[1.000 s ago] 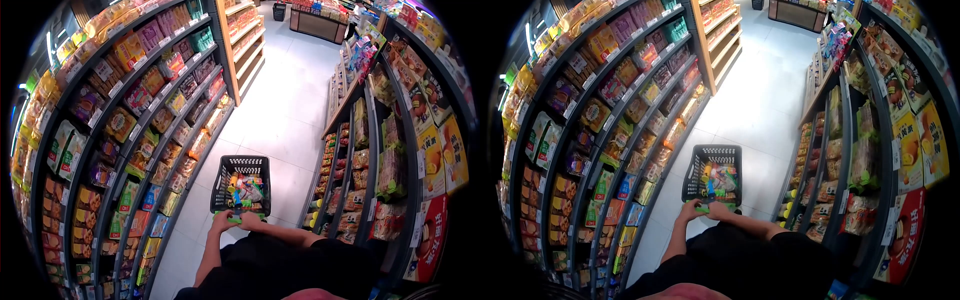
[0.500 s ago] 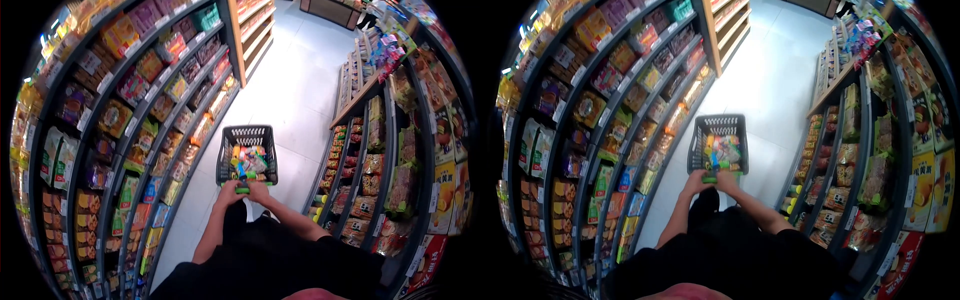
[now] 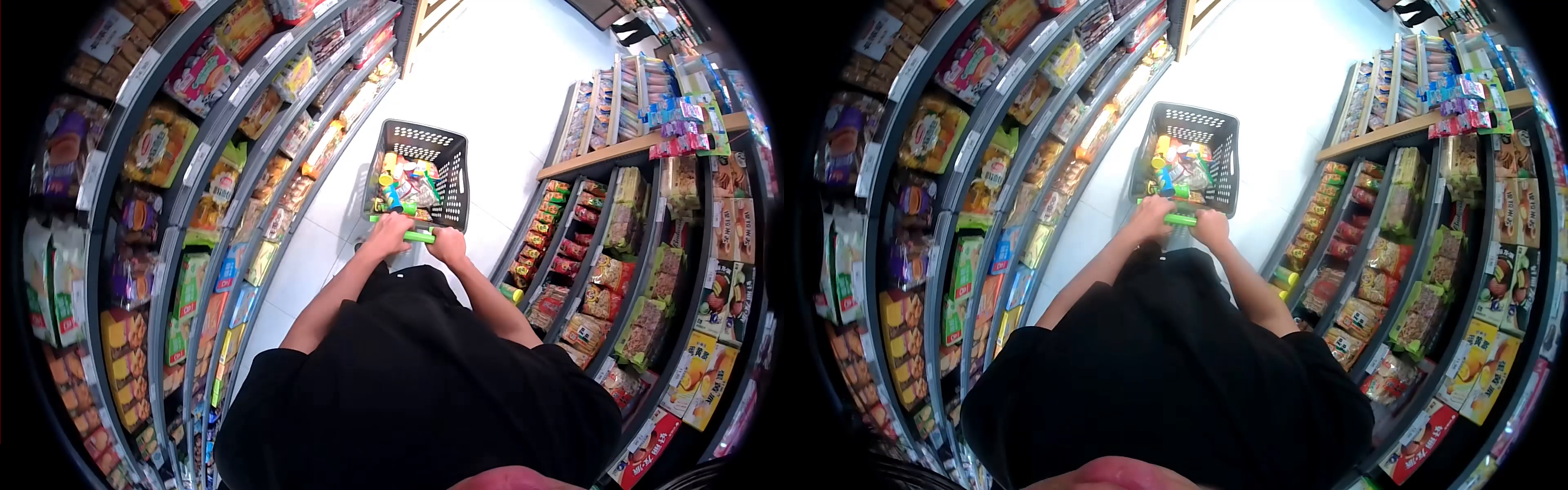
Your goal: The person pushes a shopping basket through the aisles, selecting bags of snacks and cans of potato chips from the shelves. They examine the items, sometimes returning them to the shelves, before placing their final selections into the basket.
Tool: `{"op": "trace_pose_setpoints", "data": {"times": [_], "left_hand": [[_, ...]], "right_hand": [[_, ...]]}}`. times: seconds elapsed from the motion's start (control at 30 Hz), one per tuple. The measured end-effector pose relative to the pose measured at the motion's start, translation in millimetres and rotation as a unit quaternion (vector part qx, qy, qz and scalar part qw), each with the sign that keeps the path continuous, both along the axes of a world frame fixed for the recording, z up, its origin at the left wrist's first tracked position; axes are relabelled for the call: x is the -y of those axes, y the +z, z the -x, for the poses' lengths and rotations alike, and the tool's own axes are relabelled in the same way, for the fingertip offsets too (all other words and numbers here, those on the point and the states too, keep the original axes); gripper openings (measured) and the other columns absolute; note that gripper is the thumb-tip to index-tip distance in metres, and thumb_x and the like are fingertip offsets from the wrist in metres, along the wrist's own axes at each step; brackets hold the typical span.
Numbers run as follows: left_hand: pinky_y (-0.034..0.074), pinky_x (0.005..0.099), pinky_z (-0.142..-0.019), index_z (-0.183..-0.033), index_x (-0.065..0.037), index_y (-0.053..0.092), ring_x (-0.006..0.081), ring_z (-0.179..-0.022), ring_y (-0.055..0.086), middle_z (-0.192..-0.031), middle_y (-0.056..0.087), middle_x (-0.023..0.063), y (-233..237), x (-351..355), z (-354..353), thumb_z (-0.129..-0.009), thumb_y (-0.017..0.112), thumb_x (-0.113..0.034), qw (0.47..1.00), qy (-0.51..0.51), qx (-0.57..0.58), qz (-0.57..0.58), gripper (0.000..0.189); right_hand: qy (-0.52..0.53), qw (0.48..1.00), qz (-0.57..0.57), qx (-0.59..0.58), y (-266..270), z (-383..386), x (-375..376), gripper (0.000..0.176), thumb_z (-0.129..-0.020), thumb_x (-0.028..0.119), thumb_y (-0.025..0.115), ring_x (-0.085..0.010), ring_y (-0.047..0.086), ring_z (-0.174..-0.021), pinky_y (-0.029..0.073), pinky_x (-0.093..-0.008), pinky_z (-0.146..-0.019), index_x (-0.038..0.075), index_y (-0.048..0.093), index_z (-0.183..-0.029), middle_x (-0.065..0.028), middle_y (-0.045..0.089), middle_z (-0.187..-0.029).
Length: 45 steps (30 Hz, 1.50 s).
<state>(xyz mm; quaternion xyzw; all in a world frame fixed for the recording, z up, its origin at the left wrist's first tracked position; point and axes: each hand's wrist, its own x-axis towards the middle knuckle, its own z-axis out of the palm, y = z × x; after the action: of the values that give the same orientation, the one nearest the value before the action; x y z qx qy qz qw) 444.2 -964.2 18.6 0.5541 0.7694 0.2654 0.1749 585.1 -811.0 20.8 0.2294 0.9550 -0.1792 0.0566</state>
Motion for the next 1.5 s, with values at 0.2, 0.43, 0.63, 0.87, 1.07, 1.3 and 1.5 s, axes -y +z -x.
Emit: {"op": "trace_pose_setpoints", "data": {"times": [0.2,0.43,0.63,0.87,1.07,1.3,1.5], "left_hand": [[0.045,0.0427,-0.077,-0.09,-0.008,0.061,0.0297,-0.087,0.057,-0.086,0.06,0.0085,4.0,-42.9,51.8,-0.059,0.074,-0.015,0.998,0.017,-0.012,-0.055,0.035],[0.044,0.043,-0.083,-0.092,-0.009,0.058,0.0305,-0.093,0.056,-0.09,0.059,0.009,0.1,-78.4,91.7,-0.055,0.077,-0.012,0.998,-0.046,0.03,0.011,0.042],[0.043,0.0449,-0.079,-0.09,-0.009,0.057,0.031,-0.091,0.056,-0.089,0.058,0.0092,-12.0,-135.1,138.3,-0.057,0.073,-0.009,0.997,-0.083,-0.003,-0.007,0.036],[0.042,0.047,-0.081,-0.086,-0.006,0.06,0.0334,-0.091,0.057,-0.086,0.062,0.0122,1.6,-226.0,190.8,-0.06,0.065,-0.008,0.99,-0.134,-0.031,0.027,0.027],[0.042,0.0464,-0.08,-0.092,-0.006,0.06,0.0345,-0.092,0.058,-0.091,0.062,0.014,10.5,-296.0,216.7,-0.062,0.064,-0.01,0.985,-0.157,-0.053,0.043,0.03],[0.043,0.0448,-0.08,-0.094,-0.008,0.06,0.0331,-0.09,0.058,-0.091,0.062,0.0125,11.6,-374.6,251.7,-0.064,0.062,-0.008,0.983,-0.18,-0.039,-0.02,0.03],[0.043,0.0459,-0.082,-0.091,-0.007,0.06,0.0326,-0.095,0.059,-0.09,0.062,0.013,1.7,-463.9,298.8,-0.065,0.068,-0.012,0.952,-0.303,-0.018,0.037,0.027]], "right_hand": [[-0.061,0.998,-0.02,-0.011,1.5,50.4,-23.5,0.02,-0.071,0.026,0.065,-0.0353,0.066,-0.063,0.054,-0.0448,-0.063,0.007,0.07,-0.074,-0.0191,0.065,-0.067],[-0.118,0.993,-0.017,-0.023,-2.5,84.1,-34.1,0.022,-0.071,0.029,0.066,-0.0348,0.065,-0.063,0.053,-0.0444,-0.06,0.007,0.07,-0.071,-0.0185,0.064,-0.064],[-0.169,0.985,-0.017,-0.035,-6.0,128.7,-75.0,0.021,-0.068,0.028,0.068,-0.0341,0.065,-0.062,0.053,-0.0436,-0.06,0.007,0.069,-0.069,-0.0173,0.064,-0.064],[-0.206,0.977,-0.006,-0.054,-1.0,178.2,-147.8,0.023,-0.07,0.03,0.067,-0.0338,0.065,-0.06,0.053,-0.0446,-0.058,0.007,0.069,-0.068,-0.0166,0.063,-0.062],[-0.233,0.971,-0.013,-0.052,-7.2,206.6,-212.4,0.022,-0.069,0.029,0.067,-0.0335,0.065,-0.06,0.053,-0.0445,-0.058,0.008,0.069,-0.068,-0.0163,0.064,-0.062],[-0.248,0.966,-0.025,-0.067,-7.7,232.5,-292.4,0.02,-0.064,0.027,0.07,-0.0319,0.066,-0.059,0.054,-0.0423,-0.058,0.008,0.069,-0.068,-0.0157,0.065,-0.064],[-0.309,0.95,-0.016,-0.036,1.7,261.4,-361.0,0.02,-0.065,0.027,0.069,-0.0335,0.065,-0.06,0.054,-0.0434,-0.06,0.008,0.07,-0.068,-0.016,0.065,-0.064]]}}
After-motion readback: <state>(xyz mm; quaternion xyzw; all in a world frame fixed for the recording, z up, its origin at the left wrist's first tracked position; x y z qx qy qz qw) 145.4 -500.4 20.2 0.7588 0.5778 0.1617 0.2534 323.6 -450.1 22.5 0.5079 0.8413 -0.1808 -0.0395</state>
